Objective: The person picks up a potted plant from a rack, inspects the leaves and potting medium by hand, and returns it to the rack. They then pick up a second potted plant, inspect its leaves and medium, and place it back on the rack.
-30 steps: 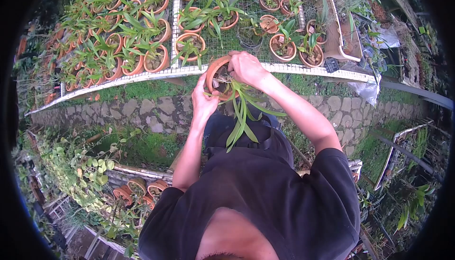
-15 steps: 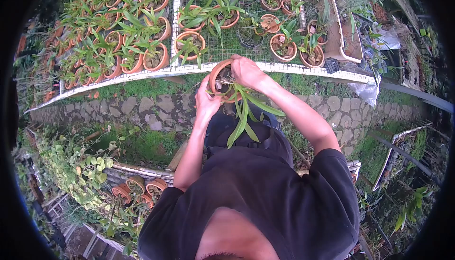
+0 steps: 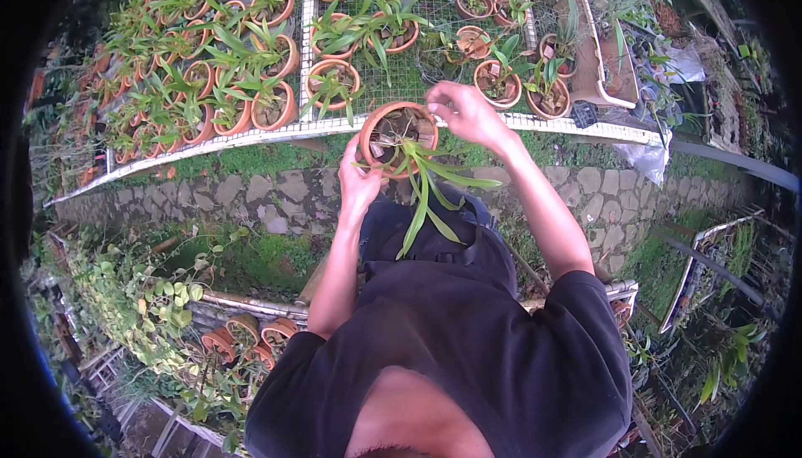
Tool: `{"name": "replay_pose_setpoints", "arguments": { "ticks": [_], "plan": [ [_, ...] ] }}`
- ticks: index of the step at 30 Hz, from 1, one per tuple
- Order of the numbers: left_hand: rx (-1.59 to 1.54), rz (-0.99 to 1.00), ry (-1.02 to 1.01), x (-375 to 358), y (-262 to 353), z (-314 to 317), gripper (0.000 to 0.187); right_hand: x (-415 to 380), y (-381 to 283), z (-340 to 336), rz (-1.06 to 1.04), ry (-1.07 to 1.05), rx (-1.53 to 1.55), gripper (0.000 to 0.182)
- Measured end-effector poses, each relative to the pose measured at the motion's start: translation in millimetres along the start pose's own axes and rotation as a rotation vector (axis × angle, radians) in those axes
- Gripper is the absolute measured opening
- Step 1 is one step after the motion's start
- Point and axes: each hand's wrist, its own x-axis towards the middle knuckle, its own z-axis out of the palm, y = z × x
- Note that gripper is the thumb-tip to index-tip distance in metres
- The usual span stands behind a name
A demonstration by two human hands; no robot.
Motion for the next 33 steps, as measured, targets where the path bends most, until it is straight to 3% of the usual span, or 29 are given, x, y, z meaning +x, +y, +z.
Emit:
{"name": "replay_pose_setpoints", "arguments": {
  "ticks": [2,4,6,9,13,17,20,24,26,28,30,32,33],
  "plan": [
    [-0.051,0.028,0.021,1.9,-3.6,-2.3,0.069,-12.7,13.7,-14.4,0.126,0.024,0.011,0.013],
    [-0.099,-0.038,-0.012,5.9,-4.1,-5.6,0.066,-28.2,36.8,-26.6,0.17,0.005,-0.219,0.013],
    [-0.186,-0.104,-0.04,6.2,9.7,-4.9,0.061,-47.5,74.5,-24.3,0.224,-0.009,-0.74,0.015],
    [-0.185,-0.121,-0.021,12.8,7.8,-3.1,0.06,-73.3,100.6,-30.4,0.38,-0.317,-0.741,0.02],
    [-0.25,-0.181,-0.042,29.0,-2.1,-0.6,0.056,-79.4,103.1,-22.0,0.432,-0.104,-0.527,0.017],
    [-0.483,-0.182,-0.125,67.7,-51.3,5.9,0.059,-75.8,84.8,-17.6,0.648,-0.143,-0.489,0.026],
    [-0.56,-0.228,-0.057,90.6,-71.3,25.9,0.057,-91.0,108.5,-6.5,0.378,-0.01,-0.509,0.026],
    [-0.717,-0.301,0.011,124.8,-83.6,43.6,0.038,-102.3,121.5,-4.0,0.487,0.059,-0.269,0.021],
    [-0.766,-0.269,0.024,140.0,-92.7,48.2,0.027,-109.6,122.4,-4.8,0.514,0.064,-0.327,0.023],
    [-0.651,-0.311,0.054,168.9,-121.7,47.1,0.054,-120.0,125.8,-5.5,0.501,0.085,-0.42,0.024],
    [-0.614,-0.276,-0.03,179.6,-124.1,37.6,0.063,-128.3,130.1,-6.6,0.543,0.096,-0.438,0.025],
    [-0.381,-0.363,0.133,192.2,-123.5,40.1,0.066,-136.1,136.0,-7.8,0.565,0.121,-0.416,0.024],
    [-0.392,-0.363,0.095,196.2,-120.8,34.9,0.065,-139.4,139.7,-7.6,0.564,0.139,-0.385,0.023]
  ]
}}
